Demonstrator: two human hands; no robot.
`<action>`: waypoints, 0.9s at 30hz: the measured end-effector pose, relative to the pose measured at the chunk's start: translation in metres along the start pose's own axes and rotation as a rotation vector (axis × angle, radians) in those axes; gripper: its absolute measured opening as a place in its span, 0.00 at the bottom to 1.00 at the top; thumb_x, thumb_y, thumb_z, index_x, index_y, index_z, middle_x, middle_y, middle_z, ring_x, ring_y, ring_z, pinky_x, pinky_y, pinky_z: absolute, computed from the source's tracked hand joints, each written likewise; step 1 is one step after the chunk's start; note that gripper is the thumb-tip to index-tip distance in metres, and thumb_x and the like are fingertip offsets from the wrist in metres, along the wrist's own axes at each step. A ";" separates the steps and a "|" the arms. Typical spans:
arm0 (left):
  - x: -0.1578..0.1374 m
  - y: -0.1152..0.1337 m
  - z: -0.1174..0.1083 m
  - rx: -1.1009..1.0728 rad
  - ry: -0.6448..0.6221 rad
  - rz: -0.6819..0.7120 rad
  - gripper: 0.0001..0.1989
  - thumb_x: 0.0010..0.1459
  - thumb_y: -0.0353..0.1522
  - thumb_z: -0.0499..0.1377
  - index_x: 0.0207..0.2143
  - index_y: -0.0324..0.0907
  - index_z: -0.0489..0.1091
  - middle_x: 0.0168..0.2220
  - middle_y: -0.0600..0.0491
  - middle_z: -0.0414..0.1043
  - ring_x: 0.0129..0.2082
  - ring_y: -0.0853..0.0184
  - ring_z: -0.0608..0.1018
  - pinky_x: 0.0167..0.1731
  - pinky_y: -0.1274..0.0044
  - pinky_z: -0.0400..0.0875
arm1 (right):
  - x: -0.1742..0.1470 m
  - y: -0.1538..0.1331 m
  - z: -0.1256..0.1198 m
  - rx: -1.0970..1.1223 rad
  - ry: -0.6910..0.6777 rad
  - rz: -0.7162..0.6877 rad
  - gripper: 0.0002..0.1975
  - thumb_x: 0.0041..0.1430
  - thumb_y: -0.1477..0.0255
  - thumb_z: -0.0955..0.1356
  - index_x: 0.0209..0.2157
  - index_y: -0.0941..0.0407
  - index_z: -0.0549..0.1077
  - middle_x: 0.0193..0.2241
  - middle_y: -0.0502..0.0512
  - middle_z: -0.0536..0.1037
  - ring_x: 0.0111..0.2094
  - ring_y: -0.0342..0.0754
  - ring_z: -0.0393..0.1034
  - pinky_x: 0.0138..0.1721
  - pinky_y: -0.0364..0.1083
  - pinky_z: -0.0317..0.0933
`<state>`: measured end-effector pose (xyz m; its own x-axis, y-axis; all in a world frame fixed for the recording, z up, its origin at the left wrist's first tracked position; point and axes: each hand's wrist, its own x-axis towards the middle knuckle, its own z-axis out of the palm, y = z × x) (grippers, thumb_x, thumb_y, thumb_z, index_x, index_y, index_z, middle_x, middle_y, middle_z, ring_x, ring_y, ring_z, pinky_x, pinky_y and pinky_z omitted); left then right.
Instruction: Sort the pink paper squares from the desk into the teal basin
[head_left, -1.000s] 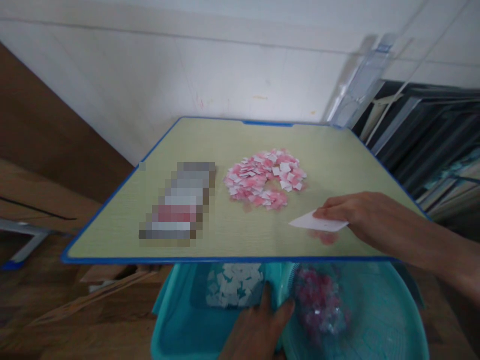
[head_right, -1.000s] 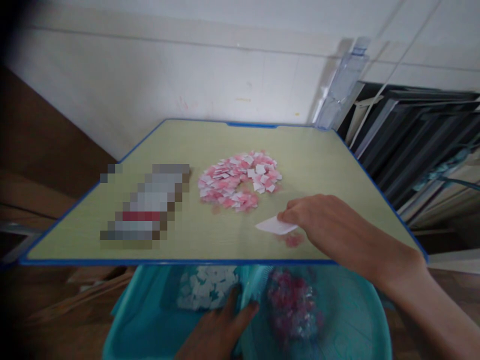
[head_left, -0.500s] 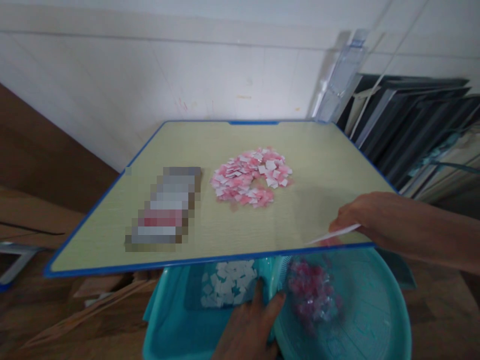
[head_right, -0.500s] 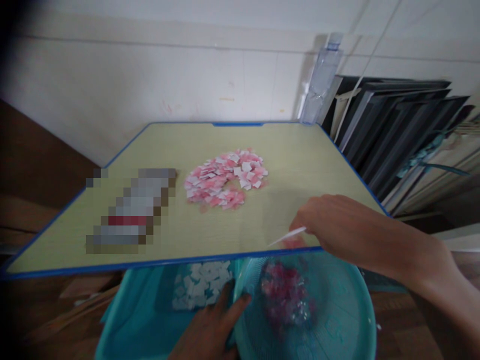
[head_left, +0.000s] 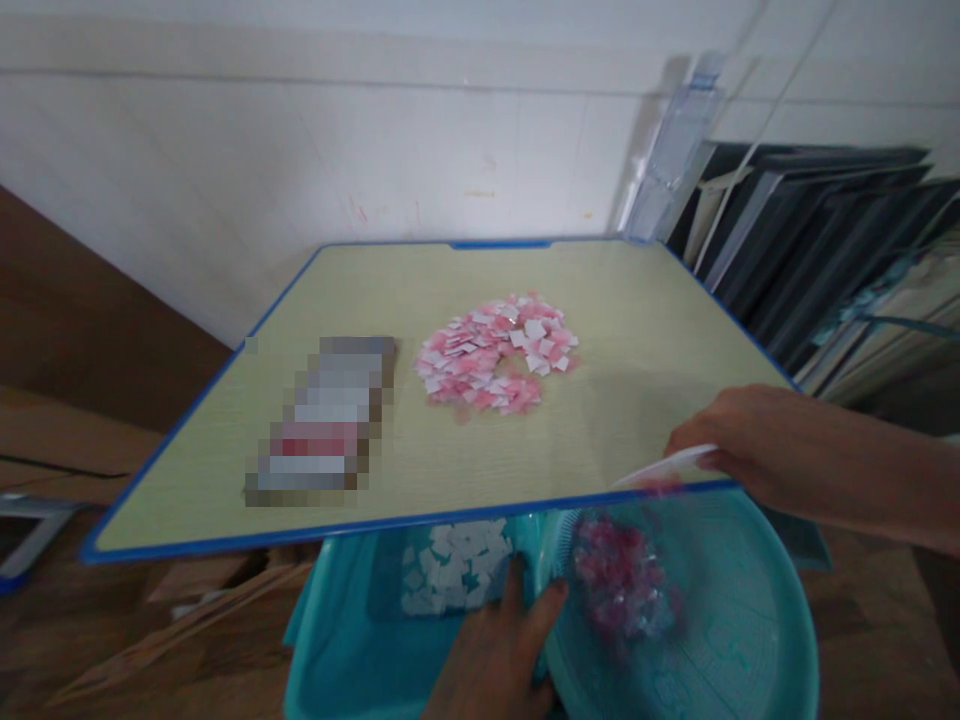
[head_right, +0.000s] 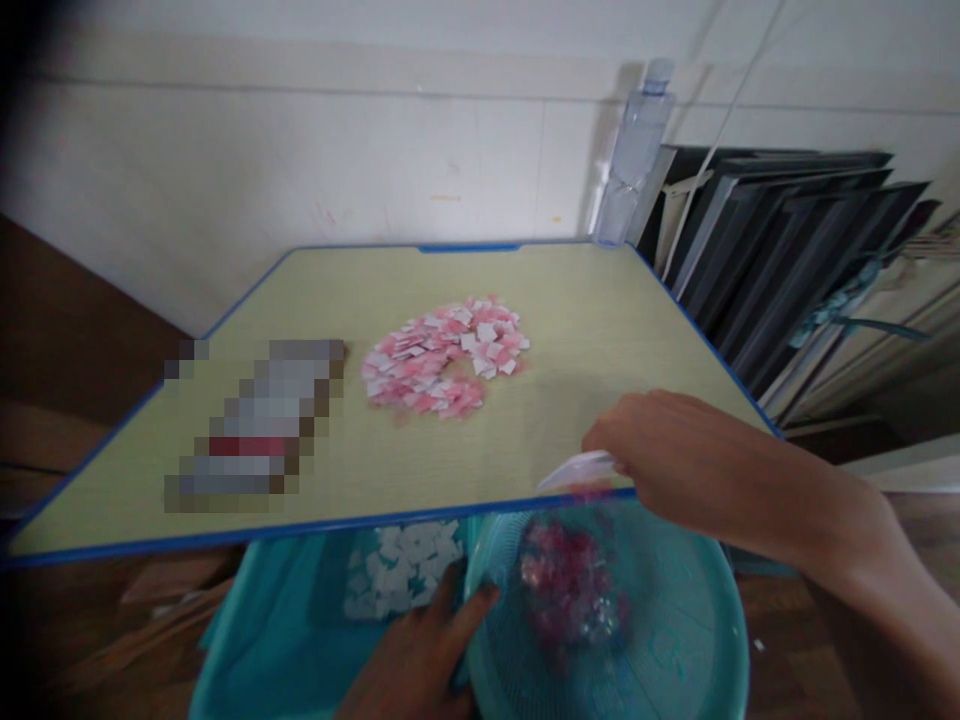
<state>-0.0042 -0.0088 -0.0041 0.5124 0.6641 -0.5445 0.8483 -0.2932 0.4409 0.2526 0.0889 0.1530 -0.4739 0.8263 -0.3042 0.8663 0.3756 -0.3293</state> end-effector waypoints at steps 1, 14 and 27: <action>0.000 0.000 0.000 -0.001 0.002 0.004 0.37 0.47 0.27 0.54 0.62 0.50 0.53 0.65 0.42 0.44 0.51 0.51 0.70 0.48 0.65 0.65 | 0.002 0.000 -0.002 0.004 -0.071 -0.010 0.09 0.53 0.69 0.67 0.21 0.52 0.73 0.22 0.46 0.76 0.23 0.40 0.67 0.22 0.41 0.52; -0.003 0.002 -0.003 -0.005 0.031 0.003 0.37 0.46 0.27 0.54 0.61 0.50 0.54 0.65 0.42 0.46 0.50 0.52 0.71 0.48 0.67 0.64 | 0.039 0.017 -0.023 -0.060 -0.118 -0.113 0.19 0.40 0.80 0.64 0.37 0.59 0.76 0.34 0.53 0.78 0.36 0.50 0.71 0.35 0.43 0.63; -0.004 0.006 -0.008 -0.025 0.055 0.006 0.34 0.49 0.28 0.54 0.61 0.50 0.55 0.64 0.40 0.48 0.50 0.53 0.71 0.48 0.67 0.64 | 0.032 0.019 -0.015 -0.024 -0.019 -0.119 0.20 0.40 0.82 0.63 0.37 0.56 0.76 0.35 0.53 0.79 0.38 0.50 0.72 0.36 0.44 0.63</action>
<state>-0.0022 -0.0074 0.0063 0.5091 0.6992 -0.5019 0.8412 -0.2809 0.4620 0.2564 0.1289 0.1504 -0.5764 0.7674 -0.2808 0.8071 0.4809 -0.3425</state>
